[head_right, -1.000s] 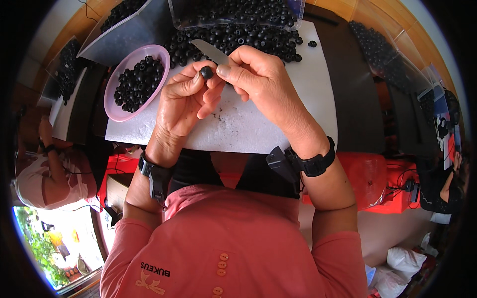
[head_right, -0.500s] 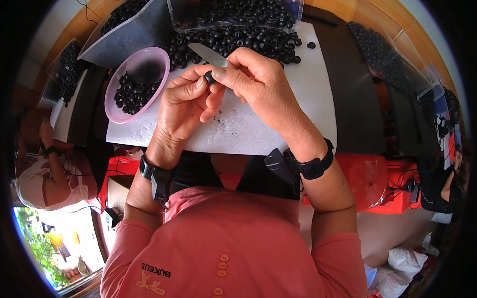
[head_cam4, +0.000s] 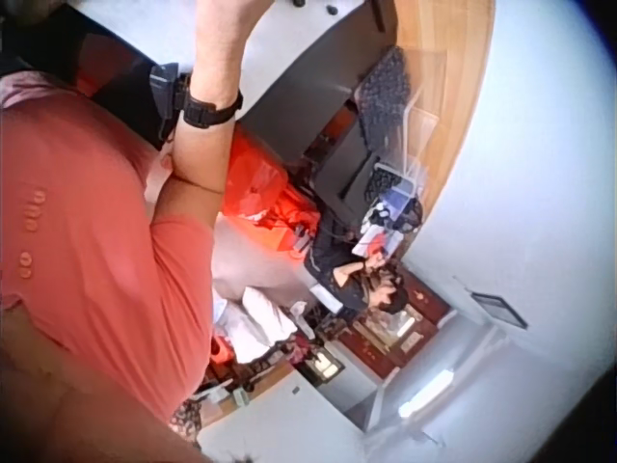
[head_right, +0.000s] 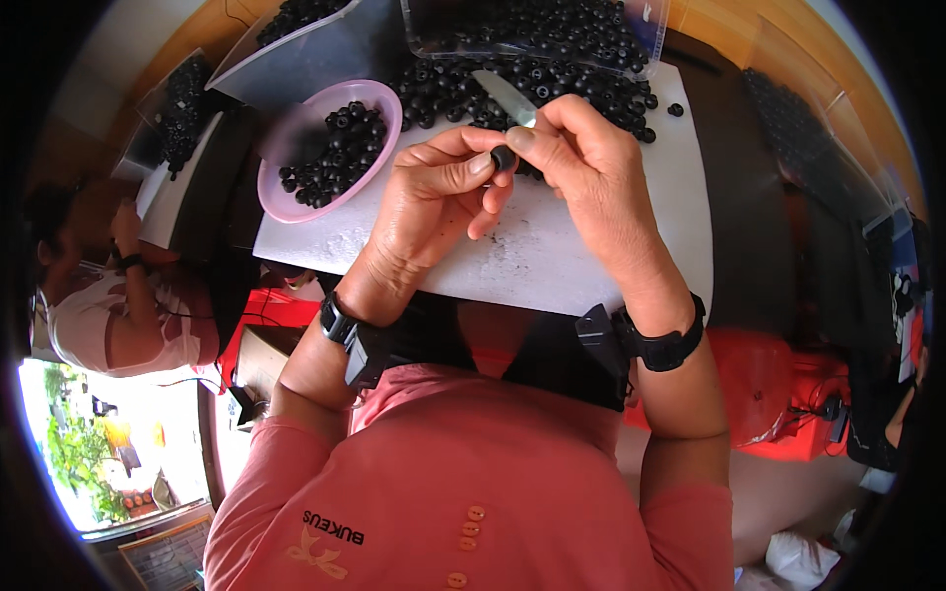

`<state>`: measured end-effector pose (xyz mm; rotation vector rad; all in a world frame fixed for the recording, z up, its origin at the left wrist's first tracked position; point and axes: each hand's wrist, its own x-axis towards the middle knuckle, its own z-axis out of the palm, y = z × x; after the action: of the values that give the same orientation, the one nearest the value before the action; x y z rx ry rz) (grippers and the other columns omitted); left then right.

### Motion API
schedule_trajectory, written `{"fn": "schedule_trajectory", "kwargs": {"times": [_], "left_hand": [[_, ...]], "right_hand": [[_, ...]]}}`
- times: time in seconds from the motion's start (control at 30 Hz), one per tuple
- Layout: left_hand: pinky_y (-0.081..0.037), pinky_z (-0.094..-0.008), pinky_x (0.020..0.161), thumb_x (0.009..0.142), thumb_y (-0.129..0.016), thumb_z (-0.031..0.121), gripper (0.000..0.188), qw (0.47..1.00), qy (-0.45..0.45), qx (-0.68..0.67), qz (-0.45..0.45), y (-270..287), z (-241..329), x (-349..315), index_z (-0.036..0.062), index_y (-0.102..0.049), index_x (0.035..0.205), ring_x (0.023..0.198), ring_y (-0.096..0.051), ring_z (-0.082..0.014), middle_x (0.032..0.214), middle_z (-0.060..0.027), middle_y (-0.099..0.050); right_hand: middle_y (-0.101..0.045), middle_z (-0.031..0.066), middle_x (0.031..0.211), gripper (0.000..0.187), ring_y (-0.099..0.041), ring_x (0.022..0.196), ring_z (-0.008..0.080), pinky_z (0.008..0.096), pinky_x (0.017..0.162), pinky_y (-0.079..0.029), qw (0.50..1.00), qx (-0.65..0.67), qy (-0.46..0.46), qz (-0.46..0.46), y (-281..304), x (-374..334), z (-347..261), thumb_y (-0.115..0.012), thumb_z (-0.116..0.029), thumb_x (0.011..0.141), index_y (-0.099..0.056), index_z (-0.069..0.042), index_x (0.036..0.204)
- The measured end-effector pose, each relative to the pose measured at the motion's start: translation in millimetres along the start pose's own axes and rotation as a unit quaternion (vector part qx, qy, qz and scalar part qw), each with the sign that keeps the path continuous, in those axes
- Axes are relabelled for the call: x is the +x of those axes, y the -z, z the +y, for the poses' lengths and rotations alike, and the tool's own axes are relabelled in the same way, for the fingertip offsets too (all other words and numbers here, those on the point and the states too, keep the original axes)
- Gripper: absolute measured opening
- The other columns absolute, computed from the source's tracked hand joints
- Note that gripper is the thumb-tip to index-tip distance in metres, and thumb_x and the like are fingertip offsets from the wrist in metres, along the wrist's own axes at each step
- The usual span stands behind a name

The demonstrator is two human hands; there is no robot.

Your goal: Sorting and cutting small dark spherical objects on a white workstation.

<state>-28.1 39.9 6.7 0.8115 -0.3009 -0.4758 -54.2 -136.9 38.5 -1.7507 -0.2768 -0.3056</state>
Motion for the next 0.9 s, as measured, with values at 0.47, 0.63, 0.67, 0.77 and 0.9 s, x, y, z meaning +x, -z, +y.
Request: {"fn": "schedule_trajectory", "kwargs": {"times": [0.47,0.63,0.67,0.77,0.9], "left_hand": [[-0.050,-0.0311,0.072,0.077,-0.073,-0.001,0.020,0.495,-0.289,0.804,0.157,53.2,104.7,-29.9,0.0035,-0.072,0.096,0.082,-0.061,-0.0148,0.086,-0.0057,-0.059],[-0.051,-0.0355,0.067,0.073,-0.073,-0.001,0.019,0.667,-0.241,0.703,0.046,14.0,43.3,-7.2,0.0016,-0.069,0.092,0.075,-0.063,-0.0261,0.089,-0.0092,-0.063],[-0.050,-0.0312,0.066,0.076,-0.073,0.000,0.018,0.642,-0.248,0.725,0.036,15.2,34.1,1.4,0.0009,-0.069,0.094,0.074,-0.060,-0.0205,0.089,-0.0077,-0.062],[-0.049,-0.0286,0.064,0.079,-0.074,0.003,0.019,0.593,-0.236,0.770,0.022,18.8,17.9,19.9,0.0001,-0.069,0.098,0.071,-0.058,-0.0175,0.088,-0.0079,-0.060],[-0.050,-0.0311,0.065,0.079,-0.074,0.003,0.020,0.612,-0.207,0.763,0.017,19.7,10.5,24.3,-0.0004,-0.068,0.098,0.073,-0.062,-0.0203,0.089,-0.0082,-0.061]], "right_hand": [[-0.050,-0.0030,0.064,0.021,-0.046,0.055,0.0045,0.0208,0.051,-0.038,0.991,0.094,0.009,0.090,15.8,0.4,-0.2,-0.057,-0.022,0.099,-0.065,-0.003,0.092],[-0.050,-0.0028,0.062,0.022,-0.045,0.054,0.0040,0.0202,0.050,-0.038,0.989,0.109,0.005,0.097,18.6,0.2,1.4,-0.059,-0.022,0.098,-0.065,-0.003,0.091],[-0.050,-0.0028,0.062,0.022,-0.045,0.054,0.0039,0.0202,0.049,-0.038,0.989,0.113,0.004,0.094,18.3,0.3,1.2,-0.059,-0.022,0.098,-0.065,-0.003,0.090],[-0.050,-0.0029,0.062,0.022,-0.045,0.053,0.0036,0.0201,0.049,-0.038,0.989,0.119,0.003,0.086,18.7,1.5,3.1,-0.060,-0.022,0.098,-0.065,-0.003,0.090],[-0.049,-0.0035,0.061,0.021,-0.044,0.054,0.0034,0.0206,0.048,-0.036,0.990,0.114,-0.006,0.077,18.1,1.3,5.0,-0.061,-0.022,0.097,-0.065,-0.003,0.089]]}}
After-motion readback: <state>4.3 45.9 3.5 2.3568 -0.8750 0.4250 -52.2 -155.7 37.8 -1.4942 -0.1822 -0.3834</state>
